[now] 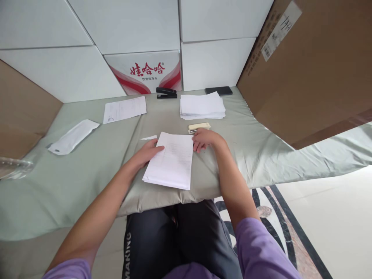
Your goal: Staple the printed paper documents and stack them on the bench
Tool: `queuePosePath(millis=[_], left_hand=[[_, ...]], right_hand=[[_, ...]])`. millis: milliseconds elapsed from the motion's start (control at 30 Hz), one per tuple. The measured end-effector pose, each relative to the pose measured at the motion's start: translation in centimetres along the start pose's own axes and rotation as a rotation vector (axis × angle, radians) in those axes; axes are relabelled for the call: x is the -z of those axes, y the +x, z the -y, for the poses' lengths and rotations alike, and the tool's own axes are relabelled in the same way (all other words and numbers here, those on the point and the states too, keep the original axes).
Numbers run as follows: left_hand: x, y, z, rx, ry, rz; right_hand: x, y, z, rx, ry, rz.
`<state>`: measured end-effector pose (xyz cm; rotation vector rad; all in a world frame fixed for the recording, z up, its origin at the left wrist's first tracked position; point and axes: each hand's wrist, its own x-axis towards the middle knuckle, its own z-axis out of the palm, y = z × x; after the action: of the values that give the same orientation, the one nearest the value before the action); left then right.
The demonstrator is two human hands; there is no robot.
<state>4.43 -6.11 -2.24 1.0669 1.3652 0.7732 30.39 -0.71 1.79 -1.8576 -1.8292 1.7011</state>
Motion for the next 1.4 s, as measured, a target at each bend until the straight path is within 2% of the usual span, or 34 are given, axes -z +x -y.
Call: queuePosePath(millis=[167, 333, 433, 800, 900, 1067, 1200, 1400], left_hand=[[-1.0, 0.2, 0.7, -0.023, -0.047, -0.062], [-1.0, 0.4, 0.7, -0.002, -0.022, -0.141], [-0.9, 0.3, 0.6, 0.008, -0.051, -0.158], [-1.3, -0.3, -0.1, 0.14, -0.267, -0.065], [-1.5, -0.6, -0.3, 0.156, -0.275, -0.013], [-1.7, -0.7, -0.3, 0.113, -0.296, -0.004], [-1.8, -0.8, -0.6, 0.16, -0.307, 0.031], [-1.7, -1.4, -0.9, 0.149, -0.231, 0.135]], right_hand=[[-0.1, 0.4, 0.1, -0.039, 0.044, -0.128], [0.1, 0.5, -0.1, -0.001, 0.051, -0.086], [0.2, 0.3, -0.1, -0.007, 0.067, -0.105], [0.6, -0.5, 0.1, -0.02, 0.098, -0.241], [0.7, -0.5, 0.1, -0.008, 0.09, -0.253], [1.1, -0.4, -0.2, -0.013, 0.085, -0.256], [1.3, 0.0, -0.6, -0.018, 0.093, -0.268], [1.2, 0.2, -0.6, -0.024, 0.091, -0.304]])
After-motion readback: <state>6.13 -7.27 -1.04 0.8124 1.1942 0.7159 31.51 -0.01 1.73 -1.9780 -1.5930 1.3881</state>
